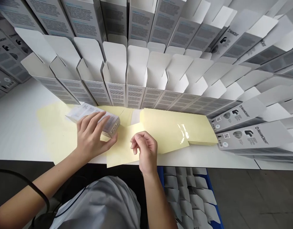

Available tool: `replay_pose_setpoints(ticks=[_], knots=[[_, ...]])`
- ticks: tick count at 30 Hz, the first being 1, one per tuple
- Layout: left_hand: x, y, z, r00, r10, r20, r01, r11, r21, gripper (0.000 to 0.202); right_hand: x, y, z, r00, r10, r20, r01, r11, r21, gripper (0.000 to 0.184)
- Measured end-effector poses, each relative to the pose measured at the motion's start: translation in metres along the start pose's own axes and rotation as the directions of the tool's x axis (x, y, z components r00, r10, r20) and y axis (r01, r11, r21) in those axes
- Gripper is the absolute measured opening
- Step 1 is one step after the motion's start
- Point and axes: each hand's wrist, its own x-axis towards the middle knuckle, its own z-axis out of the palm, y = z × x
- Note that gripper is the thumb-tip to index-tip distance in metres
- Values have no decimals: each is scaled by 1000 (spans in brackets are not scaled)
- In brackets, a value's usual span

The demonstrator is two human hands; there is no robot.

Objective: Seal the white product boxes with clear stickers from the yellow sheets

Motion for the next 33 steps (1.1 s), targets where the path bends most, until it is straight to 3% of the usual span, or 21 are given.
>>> replay_pose_setpoints(ticks=[4,11,20,33], knots=[[-6,-4,17,984,-103,145,92,992,81,64,15,8,28,997,30,-65,-20,987,158,21],[-11,-3,23,985,-109,132,100,992,73,60,32,22,55,987,146,-72,-126,967,221,25],[-7,-2,24,998,-55,42,48,988,148,53,37,35,67,982,168,-90,-141,959,246,27],[-6,-1,24,997,-63,49,55,986,159,52,37,38,68,986,137,-96,-116,973,201,27]])
